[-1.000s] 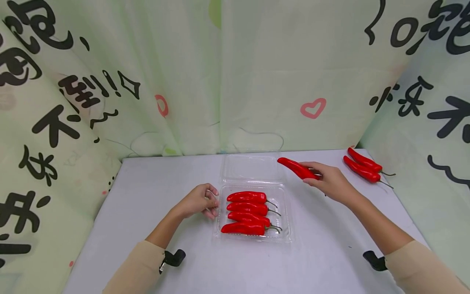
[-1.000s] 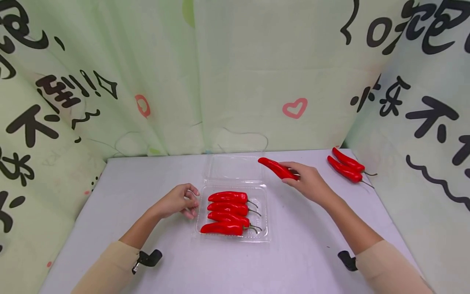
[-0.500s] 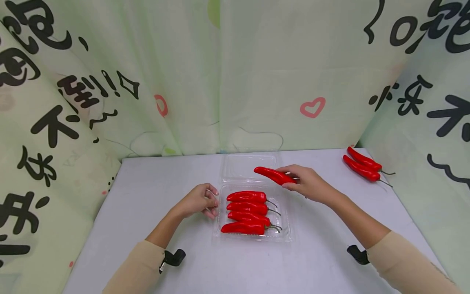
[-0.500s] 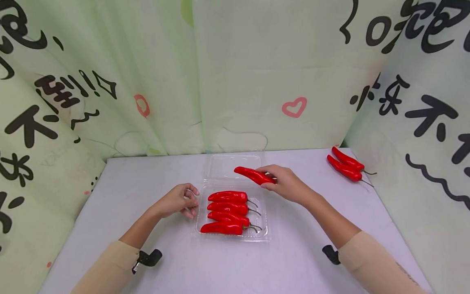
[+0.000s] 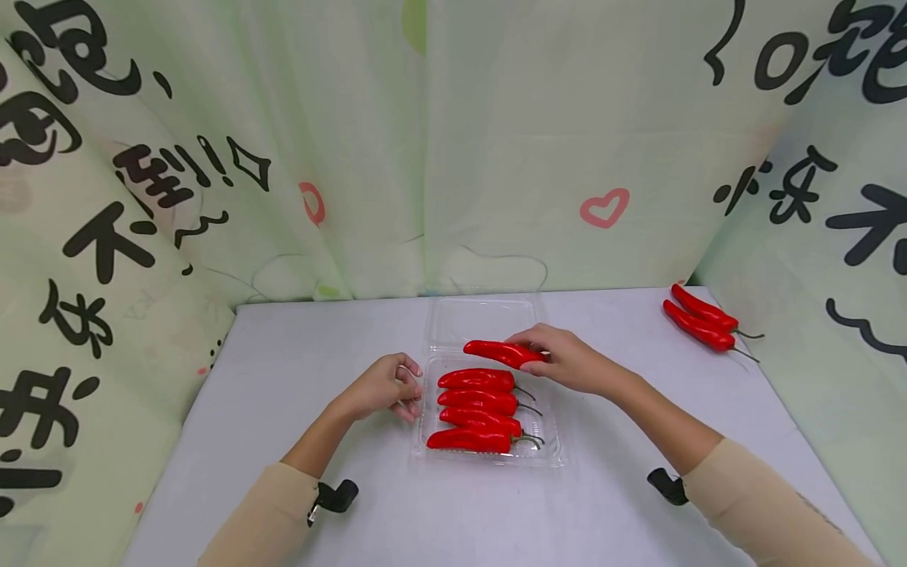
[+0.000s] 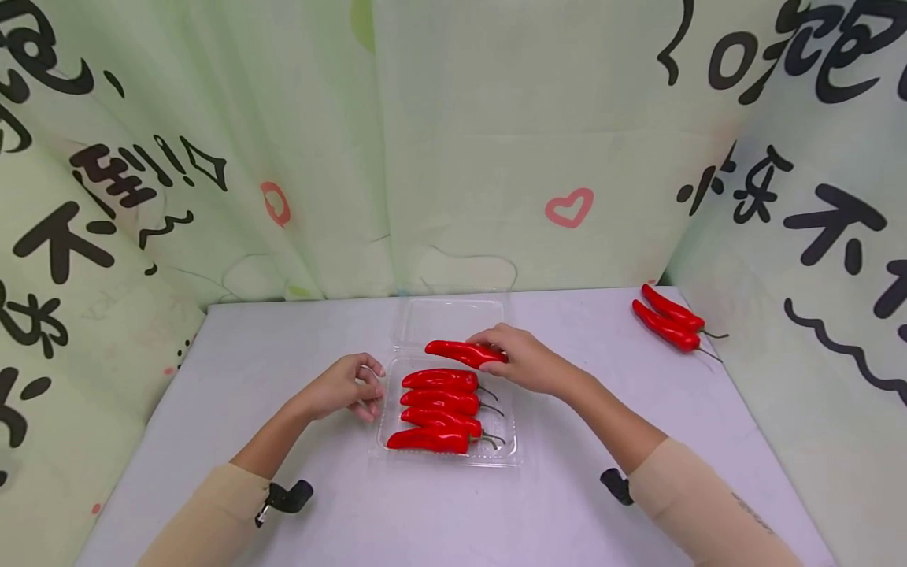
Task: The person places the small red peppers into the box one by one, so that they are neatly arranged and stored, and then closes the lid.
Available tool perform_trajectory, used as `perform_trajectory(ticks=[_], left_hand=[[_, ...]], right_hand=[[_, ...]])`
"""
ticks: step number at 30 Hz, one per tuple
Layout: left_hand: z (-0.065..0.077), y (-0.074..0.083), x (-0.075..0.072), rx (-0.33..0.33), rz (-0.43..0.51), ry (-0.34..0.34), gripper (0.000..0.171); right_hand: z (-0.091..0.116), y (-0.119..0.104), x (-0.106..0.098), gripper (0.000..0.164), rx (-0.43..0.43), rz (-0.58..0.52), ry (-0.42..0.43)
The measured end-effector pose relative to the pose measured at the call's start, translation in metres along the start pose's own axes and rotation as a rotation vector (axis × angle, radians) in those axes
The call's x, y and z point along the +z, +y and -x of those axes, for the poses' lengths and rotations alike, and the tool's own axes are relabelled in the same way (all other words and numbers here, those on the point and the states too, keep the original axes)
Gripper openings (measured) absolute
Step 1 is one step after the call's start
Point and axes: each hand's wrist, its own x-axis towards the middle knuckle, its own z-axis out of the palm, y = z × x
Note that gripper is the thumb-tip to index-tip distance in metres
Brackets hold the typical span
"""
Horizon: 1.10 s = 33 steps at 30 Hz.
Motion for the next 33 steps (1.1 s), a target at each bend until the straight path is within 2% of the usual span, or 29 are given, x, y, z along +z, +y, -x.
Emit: perform_trajectory(ticks=[5, 16, 23, 33], left_hand=[[-0.001, 0.0, 0.0, 0.0, -0.004, -0.001, 0.028], [-0.001, 0.0, -0.001, 0.002, -0.017, -0.004, 0.028], [0.0, 0.0, -0.001, 0.011, -0.016, -0.008, 0.028], [-0.001, 0.0, 0.0, 0.004, -0.015, -0.002, 0.028]], right_hand=[[-0.006, -0.003, 0.006, 0.043, -0.022, -0.002, -0.023], [-0.017, -0.011, 0.014, 0.041, -0.014, -0.041, -0.084], [-0.025, -0.013, 0.02, 0.04, 0.001, -0.008, -0.109], [-0.026, -0.014, 0.028, 0.039, -0.04, 0.038, -0.108]])
